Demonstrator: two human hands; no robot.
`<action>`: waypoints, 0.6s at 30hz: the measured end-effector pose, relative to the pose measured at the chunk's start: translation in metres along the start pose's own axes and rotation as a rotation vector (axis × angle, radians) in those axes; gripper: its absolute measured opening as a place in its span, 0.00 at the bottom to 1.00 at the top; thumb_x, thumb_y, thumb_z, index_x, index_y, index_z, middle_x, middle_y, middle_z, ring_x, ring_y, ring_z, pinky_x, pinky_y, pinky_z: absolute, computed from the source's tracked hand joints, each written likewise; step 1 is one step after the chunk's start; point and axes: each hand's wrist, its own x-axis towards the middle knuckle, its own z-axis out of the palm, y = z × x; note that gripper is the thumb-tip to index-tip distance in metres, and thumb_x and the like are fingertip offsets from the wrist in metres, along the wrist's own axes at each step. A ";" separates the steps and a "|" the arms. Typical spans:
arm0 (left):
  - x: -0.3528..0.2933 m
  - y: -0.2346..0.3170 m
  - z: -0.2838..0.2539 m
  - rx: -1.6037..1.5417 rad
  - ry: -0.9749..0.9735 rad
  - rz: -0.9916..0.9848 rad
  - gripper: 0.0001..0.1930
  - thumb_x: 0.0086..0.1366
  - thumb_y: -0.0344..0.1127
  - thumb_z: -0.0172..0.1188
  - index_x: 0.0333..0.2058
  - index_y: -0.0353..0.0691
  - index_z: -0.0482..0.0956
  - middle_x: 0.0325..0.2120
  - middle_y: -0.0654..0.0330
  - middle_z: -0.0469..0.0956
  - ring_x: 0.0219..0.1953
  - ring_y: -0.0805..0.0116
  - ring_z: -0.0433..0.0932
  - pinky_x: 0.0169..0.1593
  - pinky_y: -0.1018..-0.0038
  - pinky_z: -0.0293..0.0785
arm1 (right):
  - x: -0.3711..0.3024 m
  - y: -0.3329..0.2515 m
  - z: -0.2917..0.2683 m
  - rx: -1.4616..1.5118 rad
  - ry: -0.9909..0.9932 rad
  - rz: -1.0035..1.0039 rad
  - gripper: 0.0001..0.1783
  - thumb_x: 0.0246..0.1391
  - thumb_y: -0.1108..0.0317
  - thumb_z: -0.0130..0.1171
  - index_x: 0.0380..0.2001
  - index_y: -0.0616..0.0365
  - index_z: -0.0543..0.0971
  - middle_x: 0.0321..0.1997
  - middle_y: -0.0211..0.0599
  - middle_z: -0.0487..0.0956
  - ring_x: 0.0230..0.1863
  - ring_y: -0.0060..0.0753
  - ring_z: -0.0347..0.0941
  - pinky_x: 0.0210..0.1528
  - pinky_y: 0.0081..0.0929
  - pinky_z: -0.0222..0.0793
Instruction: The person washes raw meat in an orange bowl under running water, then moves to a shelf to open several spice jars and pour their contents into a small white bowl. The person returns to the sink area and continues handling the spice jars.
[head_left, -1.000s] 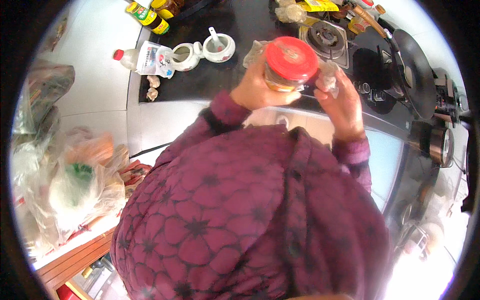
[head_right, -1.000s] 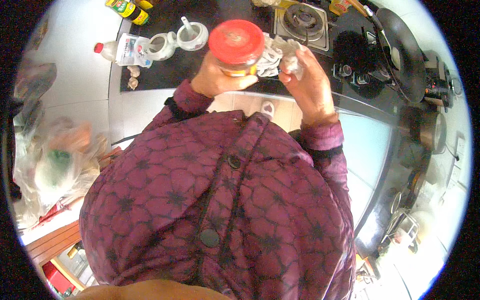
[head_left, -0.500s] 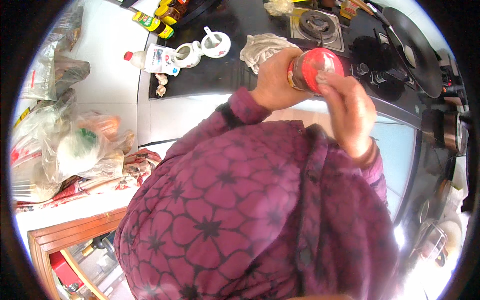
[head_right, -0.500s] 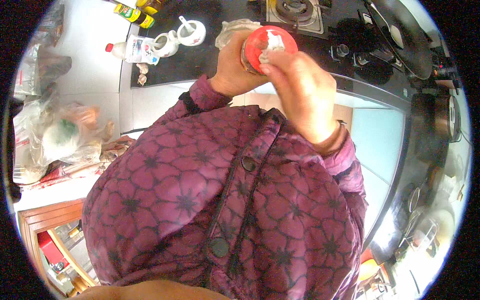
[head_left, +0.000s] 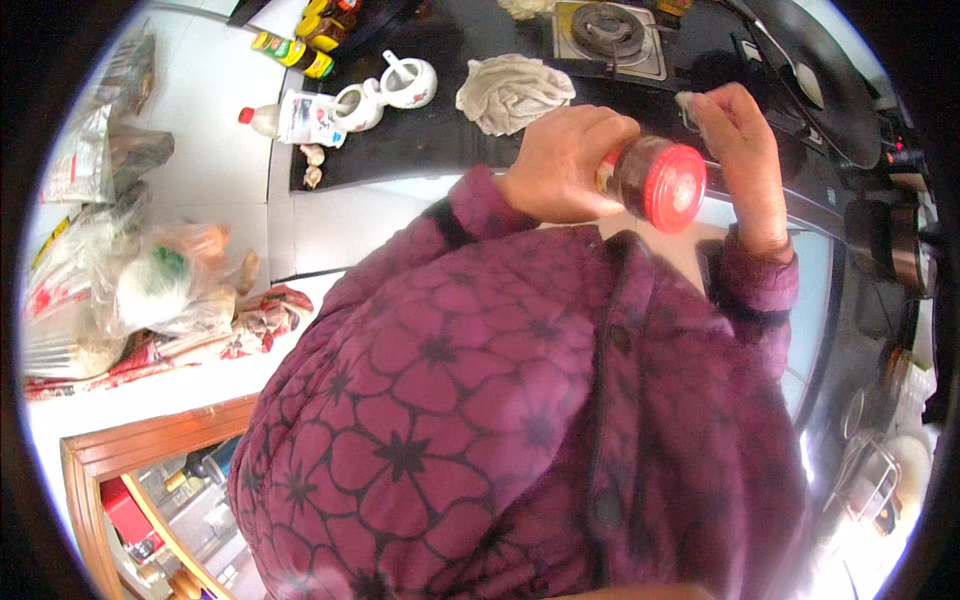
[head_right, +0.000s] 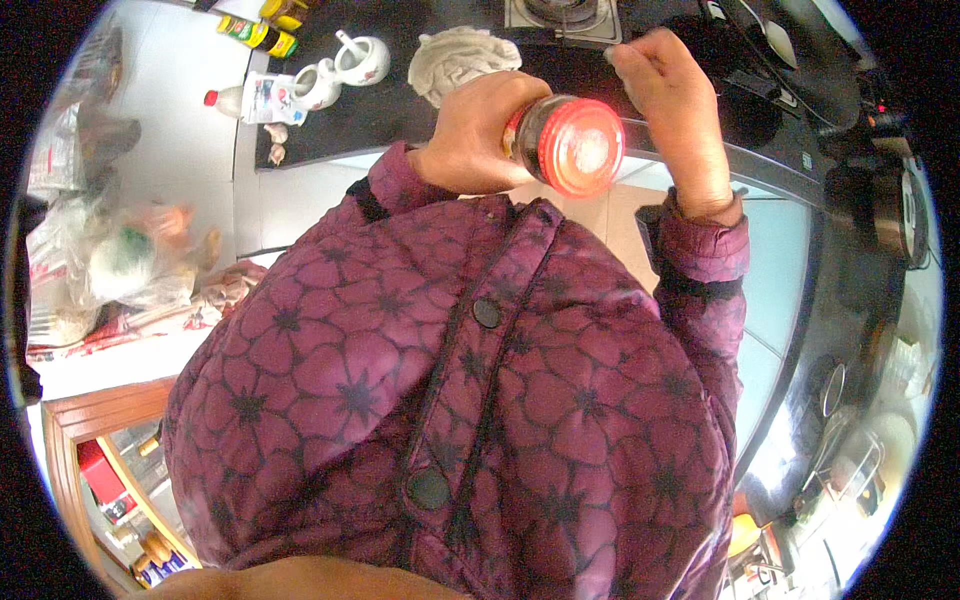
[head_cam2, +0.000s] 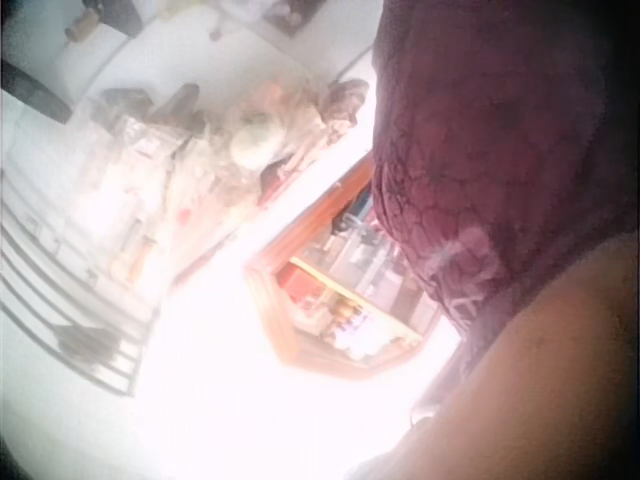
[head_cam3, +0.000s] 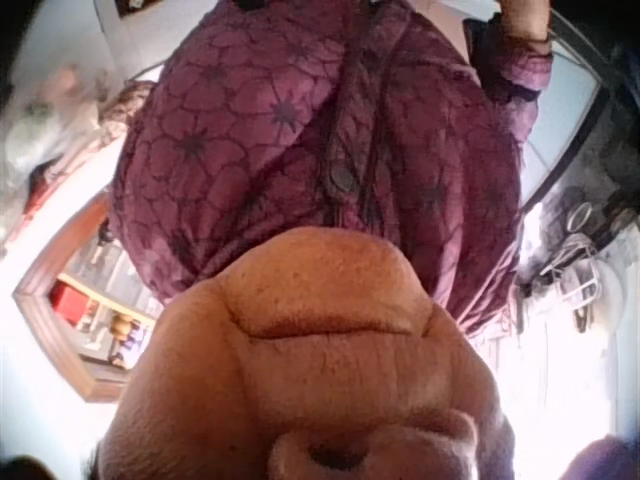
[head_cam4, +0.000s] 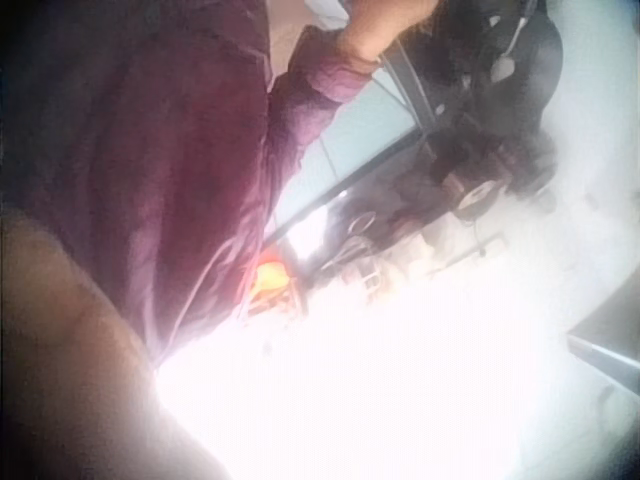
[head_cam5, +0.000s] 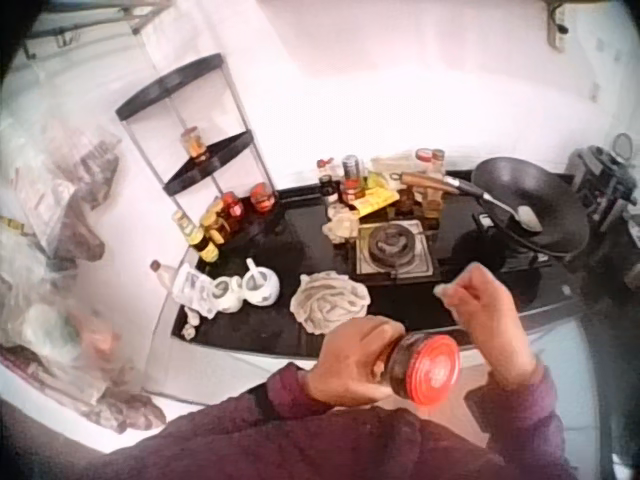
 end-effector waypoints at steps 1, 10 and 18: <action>0.002 -0.001 0.001 -0.015 -0.029 0.006 0.30 0.37 0.42 0.73 0.42 0.42 0.75 0.34 0.55 0.78 0.36 0.49 0.78 0.39 0.60 0.74 | 0.000 0.012 -0.007 0.186 -0.001 0.158 0.10 0.63 0.63 0.57 0.32 0.57 0.78 0.23 0.17 0.71 0.23 0.11 0.62 0.24 0.16 0.59; 0.031 -0.014 0.069 -0.573 -0.460 0.208 0.42 0.42 0.38 0.76 0.59 0.40 0.68 0.55 0.49 0.72 0.59 0.55 0.71 0.62 0.64 0.66 | -0.101 0.078 0.012 0.629 0.307 0.297 0.14 0.65 0.59 0.54 0.49 0.53 0.76 0.39 0.23 0.76 0.34 0.15 0.68 0.35 0.18 0.66; 0.058 0.067 0.168 -0.912 -0.880 0.067 0.39 0.42 0.32 0.74 0.56 0.35 0.70 0.50 0.55 0.75 0.52 0.63 0.76 0.56 0.68 0.72 | -0.191 0.094 -0.062 0.484 0.473 0.173 0.22 0.66 0.67 0.52 0.62 0.59 0.69 0.54 0.32 0.77 0.54 0.23 0.69 0.53 0.25 0.71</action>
